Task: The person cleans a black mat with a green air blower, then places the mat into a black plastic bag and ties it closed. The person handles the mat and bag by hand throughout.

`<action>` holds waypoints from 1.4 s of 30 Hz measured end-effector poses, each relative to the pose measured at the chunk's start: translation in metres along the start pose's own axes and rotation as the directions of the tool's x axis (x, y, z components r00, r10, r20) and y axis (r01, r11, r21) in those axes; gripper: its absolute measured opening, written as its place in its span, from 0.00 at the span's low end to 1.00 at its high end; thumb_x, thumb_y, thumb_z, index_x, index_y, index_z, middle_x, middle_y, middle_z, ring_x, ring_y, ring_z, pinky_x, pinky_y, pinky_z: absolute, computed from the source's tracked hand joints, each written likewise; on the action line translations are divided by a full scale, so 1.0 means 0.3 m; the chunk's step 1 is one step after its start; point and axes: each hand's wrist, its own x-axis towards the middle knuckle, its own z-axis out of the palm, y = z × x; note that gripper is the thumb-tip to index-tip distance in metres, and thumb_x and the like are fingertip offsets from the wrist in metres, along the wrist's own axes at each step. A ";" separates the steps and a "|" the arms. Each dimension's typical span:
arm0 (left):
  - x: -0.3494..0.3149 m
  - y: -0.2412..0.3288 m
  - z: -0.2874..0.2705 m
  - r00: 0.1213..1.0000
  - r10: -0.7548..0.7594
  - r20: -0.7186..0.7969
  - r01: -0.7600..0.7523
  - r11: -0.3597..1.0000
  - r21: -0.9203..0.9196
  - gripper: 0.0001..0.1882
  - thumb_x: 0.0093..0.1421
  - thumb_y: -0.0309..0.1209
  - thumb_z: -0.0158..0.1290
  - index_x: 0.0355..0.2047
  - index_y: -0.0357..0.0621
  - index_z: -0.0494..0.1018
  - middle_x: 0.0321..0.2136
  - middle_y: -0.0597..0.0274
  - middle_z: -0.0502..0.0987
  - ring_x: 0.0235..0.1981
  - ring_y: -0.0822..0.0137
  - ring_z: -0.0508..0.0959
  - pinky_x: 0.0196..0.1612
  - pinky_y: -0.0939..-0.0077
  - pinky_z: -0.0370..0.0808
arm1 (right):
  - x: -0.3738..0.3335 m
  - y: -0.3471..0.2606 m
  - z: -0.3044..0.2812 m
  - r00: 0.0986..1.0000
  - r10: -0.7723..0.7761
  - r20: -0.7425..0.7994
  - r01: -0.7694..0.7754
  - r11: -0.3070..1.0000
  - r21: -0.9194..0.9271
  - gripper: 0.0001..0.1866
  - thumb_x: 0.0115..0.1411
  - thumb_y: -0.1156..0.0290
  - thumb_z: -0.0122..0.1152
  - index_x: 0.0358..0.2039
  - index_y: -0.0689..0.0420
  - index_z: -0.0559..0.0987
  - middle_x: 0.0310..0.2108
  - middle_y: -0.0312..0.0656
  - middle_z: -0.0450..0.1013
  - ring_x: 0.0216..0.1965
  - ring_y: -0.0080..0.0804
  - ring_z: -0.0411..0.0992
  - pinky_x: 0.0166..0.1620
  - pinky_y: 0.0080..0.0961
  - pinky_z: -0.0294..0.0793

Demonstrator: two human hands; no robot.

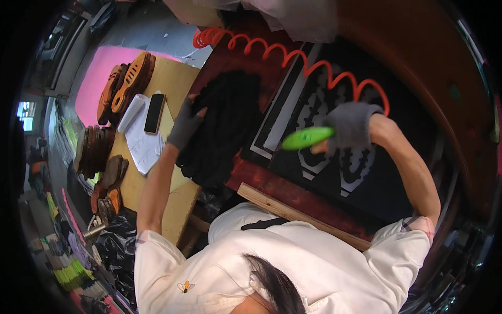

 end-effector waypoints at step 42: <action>-0.068 -0.147 -0.162 0.947 -0.199 0.254 0.322 0.516 -0.794 0.25 0.46 0.25 0.52 0.48 0.34 0.72 0.35 0.60 0.78 0.34 0.67 0.78 0.41 0.74 0.77 | 0.153 -0.053 -0.055 0.985 -0.072 -0.156 0.088 0.991 0.098 0.20 0.57 0.51 0.65 0.35 0.56 0.84 0.25 0.39 0.80 0.26 0.29 0.77 0.34 0.26 0.77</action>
